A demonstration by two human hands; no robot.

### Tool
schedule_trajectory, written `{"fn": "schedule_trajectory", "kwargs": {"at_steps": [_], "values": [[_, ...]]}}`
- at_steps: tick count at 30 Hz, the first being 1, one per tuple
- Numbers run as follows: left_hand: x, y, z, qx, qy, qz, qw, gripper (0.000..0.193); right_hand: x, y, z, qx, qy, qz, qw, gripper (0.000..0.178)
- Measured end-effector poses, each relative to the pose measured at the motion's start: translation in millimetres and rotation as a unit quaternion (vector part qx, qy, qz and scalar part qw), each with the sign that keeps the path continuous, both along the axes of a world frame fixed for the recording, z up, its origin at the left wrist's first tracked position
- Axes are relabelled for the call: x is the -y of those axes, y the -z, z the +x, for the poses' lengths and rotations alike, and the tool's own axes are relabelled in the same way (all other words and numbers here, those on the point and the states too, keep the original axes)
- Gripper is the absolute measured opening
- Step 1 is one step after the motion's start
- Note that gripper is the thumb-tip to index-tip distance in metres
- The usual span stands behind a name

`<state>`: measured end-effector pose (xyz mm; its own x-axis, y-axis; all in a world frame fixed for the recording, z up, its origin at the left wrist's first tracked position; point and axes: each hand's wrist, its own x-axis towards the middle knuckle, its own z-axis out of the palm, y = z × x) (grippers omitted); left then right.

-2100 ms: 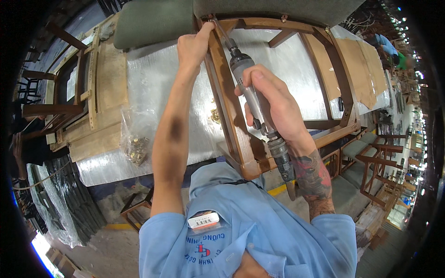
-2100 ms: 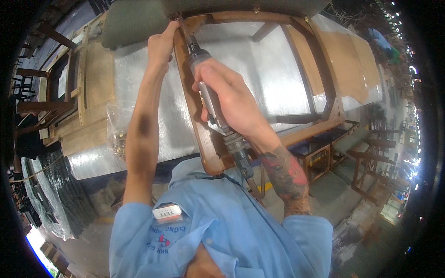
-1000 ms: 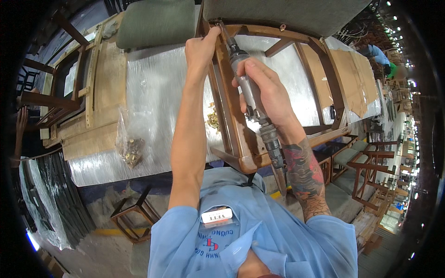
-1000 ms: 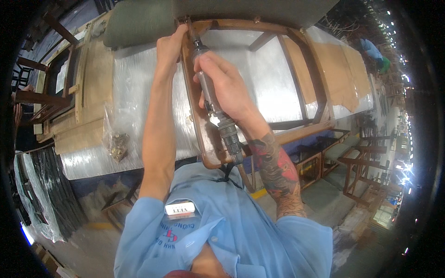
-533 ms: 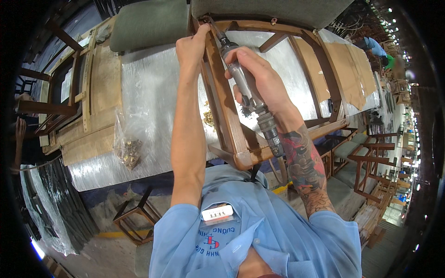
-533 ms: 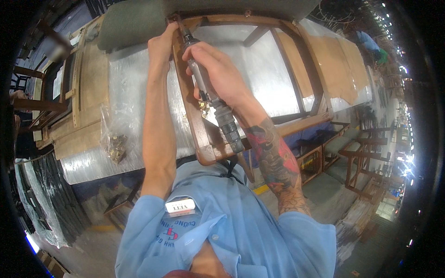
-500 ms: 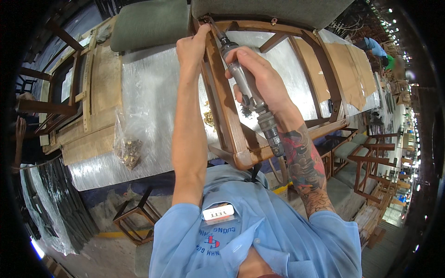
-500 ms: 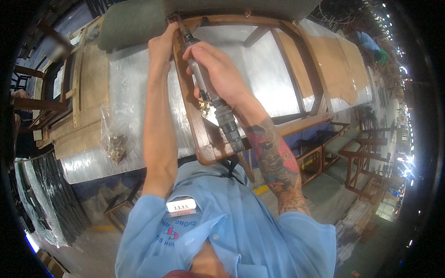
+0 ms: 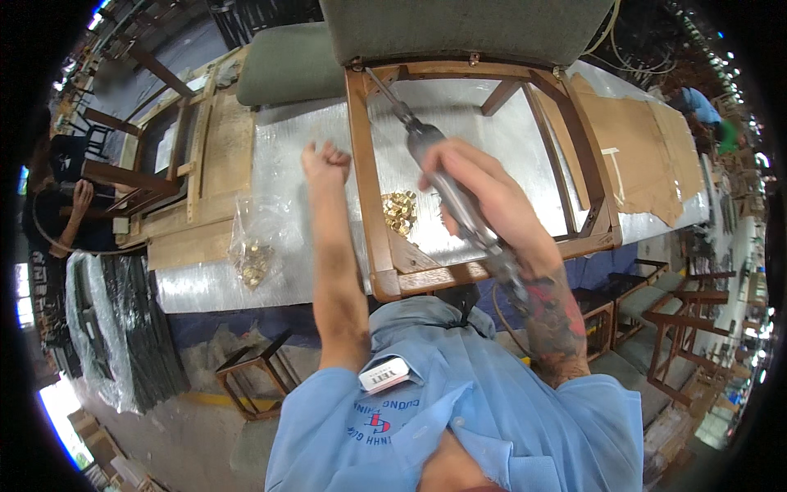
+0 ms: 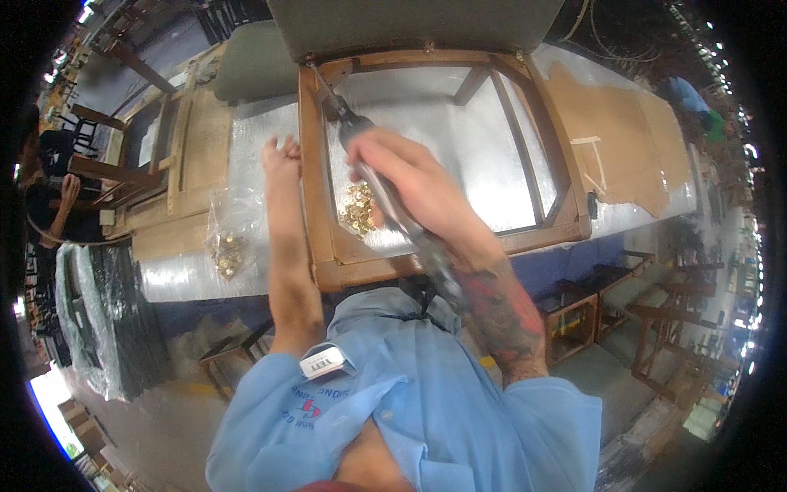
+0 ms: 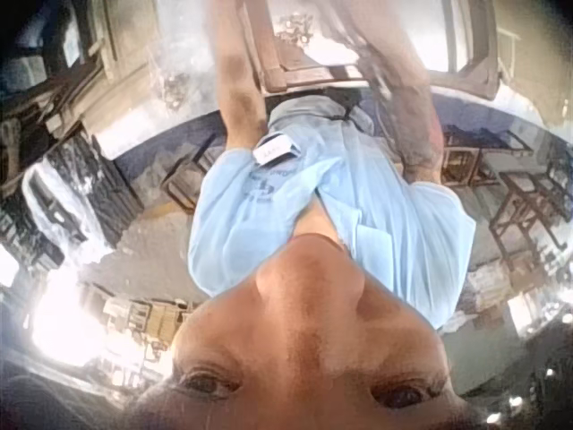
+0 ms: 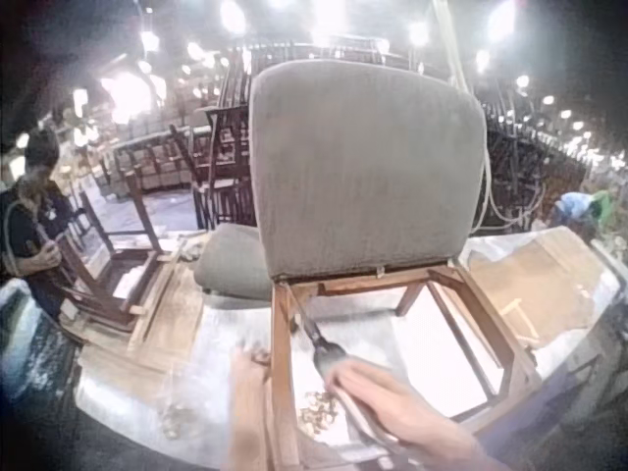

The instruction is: The person assembles a wooden chair by attaching the seat cushion to the frame using a pneumatic screwdriver. They repeatedly pick up screws and fasteners, position the seat, and drive screws into the frame. The chair is flipped and repositioned multiple times to access different attachment points.

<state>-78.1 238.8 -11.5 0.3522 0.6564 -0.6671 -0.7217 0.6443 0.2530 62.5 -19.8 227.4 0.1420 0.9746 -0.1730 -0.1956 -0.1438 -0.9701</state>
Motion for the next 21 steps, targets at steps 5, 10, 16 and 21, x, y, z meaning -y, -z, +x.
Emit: {"fn": "schedule_trajectory", "kwargs": {"at_steps": [5,10,16,21], "values": [[0.9,-37.7,-58.9,-0.097,-0.153,-0.015,0.983,0.014,77.0,0.1,46.0,-0.038,0.001,-0.008,0.999,0.027],[24.2,-124.2,-34.3,-0.207,0.069,0.363,0.906,0.024,101.8,2.4,83.2,-0.070,0.006,0.016,0.997,0.029],[102.4,-224.0,92.7,-0.085,0.183,0.309,0.929,0.029,120.2,-3.8,118.2,-0.089,-0.052,0.044,0.994,0.028],[130.2,-227.4,161.1,-0.159,0.262,0.306,0.901,0.029,134.3,-9.0,145.9,-0.083,-0.080,0.034,0.993,0.029]]}}
